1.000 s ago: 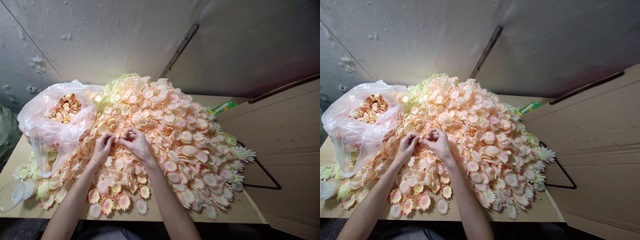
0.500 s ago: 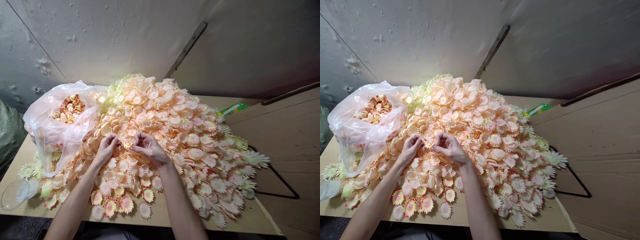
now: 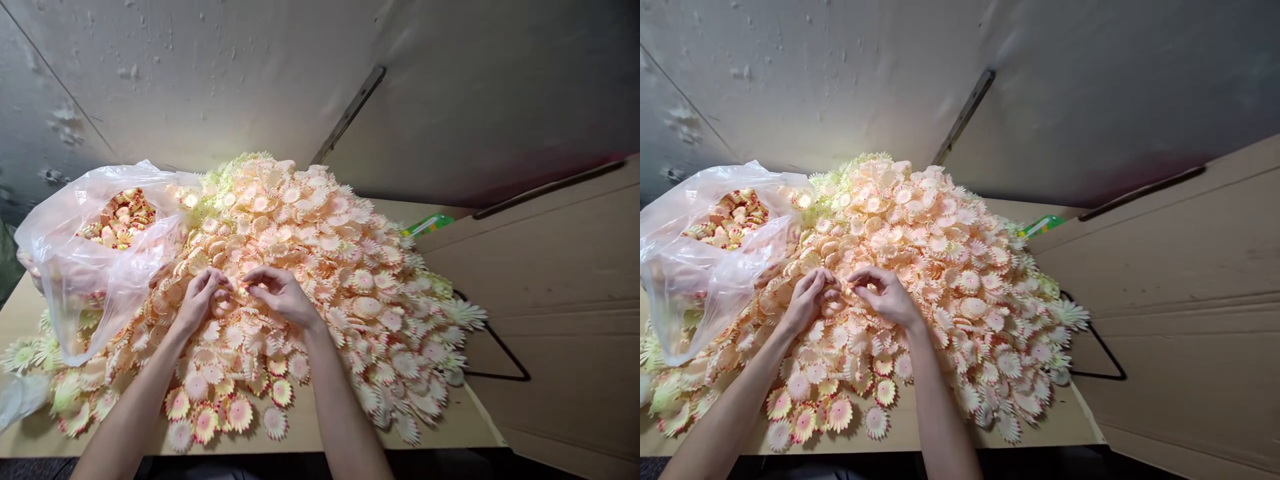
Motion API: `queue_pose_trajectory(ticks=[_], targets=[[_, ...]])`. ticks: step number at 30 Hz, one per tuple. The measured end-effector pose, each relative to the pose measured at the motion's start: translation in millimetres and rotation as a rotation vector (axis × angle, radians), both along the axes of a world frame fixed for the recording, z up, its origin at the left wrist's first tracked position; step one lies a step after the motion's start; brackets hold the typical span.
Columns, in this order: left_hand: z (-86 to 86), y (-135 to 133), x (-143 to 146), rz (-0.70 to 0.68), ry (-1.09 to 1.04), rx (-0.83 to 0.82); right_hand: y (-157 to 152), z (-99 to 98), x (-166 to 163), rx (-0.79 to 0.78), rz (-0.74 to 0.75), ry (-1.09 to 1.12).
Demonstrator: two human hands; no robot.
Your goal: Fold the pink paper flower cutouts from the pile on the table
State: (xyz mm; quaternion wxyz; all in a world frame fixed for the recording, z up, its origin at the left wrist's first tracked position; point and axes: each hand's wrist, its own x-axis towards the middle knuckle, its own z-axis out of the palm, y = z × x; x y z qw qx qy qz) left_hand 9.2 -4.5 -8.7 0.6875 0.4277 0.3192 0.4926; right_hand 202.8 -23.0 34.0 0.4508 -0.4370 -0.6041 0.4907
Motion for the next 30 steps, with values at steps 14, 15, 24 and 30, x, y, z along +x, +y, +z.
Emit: queue_pose_trajectory(ticks=[14, 15, 24, 30], targets=[[0.3, 3, -1, 0.064, 0.252, 0.114, 3, -6.3, -5, 0.112, -0.212, -0.042], [0.7, 2, 0, 0.049, 0.266, 0.127, 3, -6.3, -5, 0.139, -0.242, -0.077], [-2.2, 0, 1, 0.134, 0.269, 0.153, -2, 0.0, 11, 0.349, -0.400, -0.253], [-2.4, 4, -6, 0.266, 0.054, 0.114, -2, 21.5, 49, 0.395, -0.672, -0.121]])
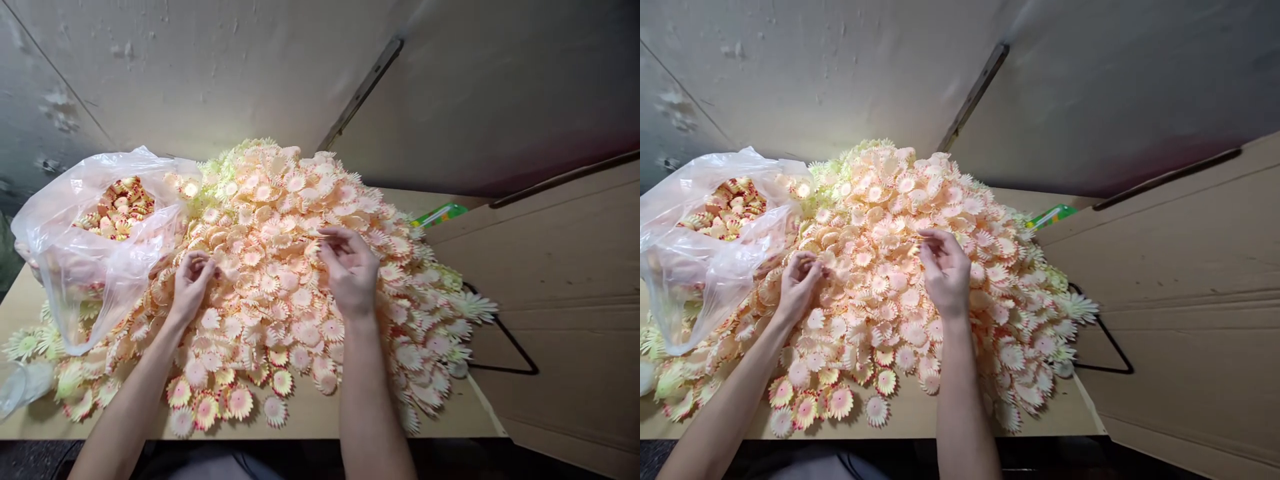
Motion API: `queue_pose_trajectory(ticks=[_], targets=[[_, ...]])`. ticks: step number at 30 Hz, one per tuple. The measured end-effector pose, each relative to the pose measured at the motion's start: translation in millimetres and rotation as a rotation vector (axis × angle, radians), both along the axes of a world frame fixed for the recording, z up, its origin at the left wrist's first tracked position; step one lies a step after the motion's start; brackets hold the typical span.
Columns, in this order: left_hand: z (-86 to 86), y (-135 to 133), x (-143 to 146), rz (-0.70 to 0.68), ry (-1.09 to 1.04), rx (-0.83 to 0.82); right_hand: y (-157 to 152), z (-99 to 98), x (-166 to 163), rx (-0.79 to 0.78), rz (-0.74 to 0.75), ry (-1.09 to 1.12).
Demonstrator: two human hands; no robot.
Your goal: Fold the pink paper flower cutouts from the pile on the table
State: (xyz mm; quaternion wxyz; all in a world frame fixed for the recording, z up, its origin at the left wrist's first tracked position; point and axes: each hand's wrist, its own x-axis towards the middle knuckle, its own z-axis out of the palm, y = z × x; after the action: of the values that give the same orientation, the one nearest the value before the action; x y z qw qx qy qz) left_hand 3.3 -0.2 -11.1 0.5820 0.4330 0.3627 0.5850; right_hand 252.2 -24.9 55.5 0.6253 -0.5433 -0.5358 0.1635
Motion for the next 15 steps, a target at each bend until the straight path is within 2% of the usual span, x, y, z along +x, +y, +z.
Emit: queue_pose_trajectory(ticks=[4, 8, 11, 15], targets=[[7.2, -2, 7, -0.105, 0.116, 0.002, -2, -4.1, -22, -0.163, 0.300, 0.042], [8.4, -2, 7, -0.172, 0.083, 0.017, 0, -20.6, -51, -0.264, 0.488, 0.122], [6.9, -2, 5, -0.188, 0.072, 0.013, 3, -29.3, -61, -0.300, 0.603, 0.155], [5.5, -1, 5, -0.179, 0.041, 0.015, 3, -35.6, -67, -0.290, 0.672, 0.200]])
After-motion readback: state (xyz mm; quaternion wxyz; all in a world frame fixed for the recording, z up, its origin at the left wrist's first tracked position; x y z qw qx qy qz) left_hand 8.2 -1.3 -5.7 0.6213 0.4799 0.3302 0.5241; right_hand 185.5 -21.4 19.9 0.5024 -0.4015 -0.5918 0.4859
